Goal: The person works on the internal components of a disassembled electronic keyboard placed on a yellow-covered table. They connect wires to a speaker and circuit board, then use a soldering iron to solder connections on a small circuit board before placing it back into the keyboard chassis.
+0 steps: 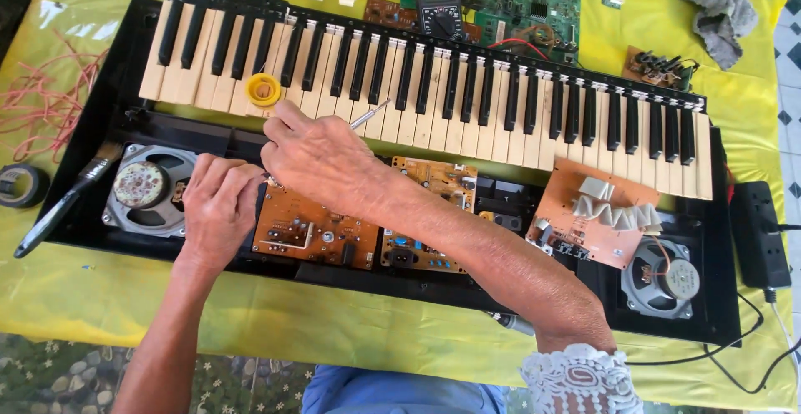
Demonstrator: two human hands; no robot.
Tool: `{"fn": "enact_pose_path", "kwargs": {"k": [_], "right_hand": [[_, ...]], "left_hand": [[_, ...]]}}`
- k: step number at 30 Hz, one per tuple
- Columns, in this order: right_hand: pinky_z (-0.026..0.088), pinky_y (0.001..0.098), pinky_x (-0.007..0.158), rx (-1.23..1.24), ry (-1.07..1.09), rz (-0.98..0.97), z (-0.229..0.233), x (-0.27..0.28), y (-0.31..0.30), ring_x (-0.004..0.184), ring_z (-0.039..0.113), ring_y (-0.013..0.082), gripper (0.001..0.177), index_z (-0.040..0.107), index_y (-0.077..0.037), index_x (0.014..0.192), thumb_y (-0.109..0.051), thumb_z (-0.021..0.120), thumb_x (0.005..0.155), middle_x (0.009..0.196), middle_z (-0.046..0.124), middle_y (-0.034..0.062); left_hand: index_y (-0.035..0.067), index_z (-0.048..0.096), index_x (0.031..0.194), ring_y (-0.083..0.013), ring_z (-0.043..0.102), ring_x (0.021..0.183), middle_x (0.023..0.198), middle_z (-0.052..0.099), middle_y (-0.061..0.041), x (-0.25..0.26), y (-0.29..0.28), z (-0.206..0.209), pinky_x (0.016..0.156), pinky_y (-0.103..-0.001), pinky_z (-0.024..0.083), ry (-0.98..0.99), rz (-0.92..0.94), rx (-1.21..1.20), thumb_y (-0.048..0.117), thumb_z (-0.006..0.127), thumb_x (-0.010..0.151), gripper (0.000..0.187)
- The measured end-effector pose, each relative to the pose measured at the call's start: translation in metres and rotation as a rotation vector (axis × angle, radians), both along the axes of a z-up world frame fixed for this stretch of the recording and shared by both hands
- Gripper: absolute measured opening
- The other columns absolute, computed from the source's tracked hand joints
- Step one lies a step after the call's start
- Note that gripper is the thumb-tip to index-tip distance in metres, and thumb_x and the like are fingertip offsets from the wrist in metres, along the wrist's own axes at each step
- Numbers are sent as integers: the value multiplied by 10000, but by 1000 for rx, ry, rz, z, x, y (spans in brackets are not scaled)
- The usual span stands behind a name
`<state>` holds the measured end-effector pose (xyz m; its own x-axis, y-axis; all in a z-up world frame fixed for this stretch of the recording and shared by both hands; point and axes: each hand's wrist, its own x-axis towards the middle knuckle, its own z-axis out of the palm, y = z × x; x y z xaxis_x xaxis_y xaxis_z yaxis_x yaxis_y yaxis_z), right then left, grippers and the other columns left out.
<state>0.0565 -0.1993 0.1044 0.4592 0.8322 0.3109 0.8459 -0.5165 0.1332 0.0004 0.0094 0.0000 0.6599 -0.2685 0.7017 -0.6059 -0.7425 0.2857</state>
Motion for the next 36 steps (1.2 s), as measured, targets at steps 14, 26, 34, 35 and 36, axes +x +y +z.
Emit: {"fn": "enact_pose_path", "kwargs": {"k": [14, 26, 34, 35, 36], "right_hand": [[453, 341, 353, 212, -41, -28, -19, 2, -2, 959, 539, 255, 204, 667, -132, 657, -62, 743, 833, 755, 593, 27], [510, 313, 540, 311, -362, -50, -46, 0, 9, 851, 568, 246, 184, 705, -90, 679, -47, 848, 787, 759, 698, 65], [538, 322, 490, 297, -334, -45, -57, 3, 11, 1012, 432, 248, 247, 612, -92, 718, 21, 735, 901, 874, 514, 33], [426, 308, 417, 331, -403, -40, -49, -1, 4, 1002, 338, 261, 389, 518, -107, 610, 74, 705, 899, 751, 385, 4], [426, 308, 417, 329, -403, -49, -52, 1, 5, 1002, 338, 261, 389, 518, -107, 610, 74, 705, 899, 751, 385, 4]], "left_hand": [[-31, 707, 949, -347, 575, 808, 929, 684, -168, -2, -18, 28, 808, -427, 452, 26, -27, -34, -132, 686, 1087, 172], [-83, 457, 860, -450, 458, 780, 898, 604, -271, -10, 16, -25, 797, -537, 388, 50, -25, 64, -135, 511, 1197, 345], [-108, 561, 1006, -431, 487, 810, 901, 585, -257, -4, 37, -49, 795, -504, 389, 3, -1, 175, -70, 638, 1281, 288], [-107, 518, 975, -451, 462, 795, 869, 549, -270, -3, 37, -47, 781, -521, 357, -6, -15, 182, -109, 572, 1249, 280], [-107, 518, 975, -451, 462, 795, 869, 549, -270, -2, 40, -51, 781, -521, 357, -6, -24, 182, -109, 572, 1249, 280]]}}
